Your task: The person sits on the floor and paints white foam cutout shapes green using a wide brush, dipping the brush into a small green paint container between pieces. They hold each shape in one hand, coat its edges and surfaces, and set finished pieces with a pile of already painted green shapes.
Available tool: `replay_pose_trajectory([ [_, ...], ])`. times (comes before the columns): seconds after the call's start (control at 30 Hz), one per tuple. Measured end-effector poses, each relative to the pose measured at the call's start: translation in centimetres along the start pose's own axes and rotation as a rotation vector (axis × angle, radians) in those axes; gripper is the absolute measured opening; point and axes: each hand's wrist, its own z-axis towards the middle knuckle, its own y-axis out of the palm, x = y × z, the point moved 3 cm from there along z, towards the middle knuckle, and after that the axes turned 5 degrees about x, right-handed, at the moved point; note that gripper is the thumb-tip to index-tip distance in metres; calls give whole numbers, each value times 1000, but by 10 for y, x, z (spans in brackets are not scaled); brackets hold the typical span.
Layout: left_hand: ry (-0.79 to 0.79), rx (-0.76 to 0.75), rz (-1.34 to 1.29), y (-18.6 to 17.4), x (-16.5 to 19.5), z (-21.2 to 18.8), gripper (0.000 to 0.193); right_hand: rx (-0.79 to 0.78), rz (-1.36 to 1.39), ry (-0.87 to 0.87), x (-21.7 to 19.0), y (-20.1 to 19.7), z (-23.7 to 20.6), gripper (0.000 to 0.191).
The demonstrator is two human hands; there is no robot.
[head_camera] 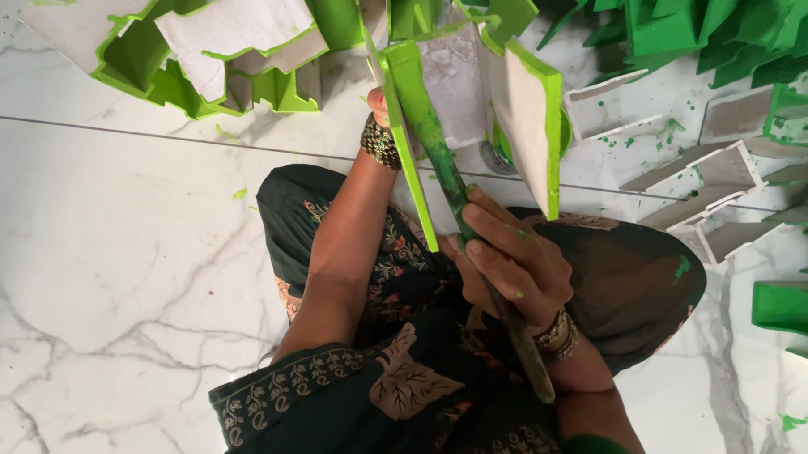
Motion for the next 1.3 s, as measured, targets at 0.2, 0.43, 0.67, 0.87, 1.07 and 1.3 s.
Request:
replay_pose_trajectory([
  [0.2,-4,4,2,-1,0,1,74,-15,0,22,-7,-9,-3,34],
  [0.43,-4,20,3,-1,3,1,74,-25,32,98,-17,-17,-10,32],
  [0.67,-3,31,6,-2,7,2,75,-23,50,101,-20,-20,-16,30],
  [0.87,-10,31,11,-2,10,5,75,-80,31,133,-26,-27,-27,30],
  [1.07,-21,31,15,0,11,8,75,-128,11,95,-27,-34,-37,32],
  [1.3,-19,20,21,3,7,8,75,-6,-55,63,-32,-40,-38,35],
])
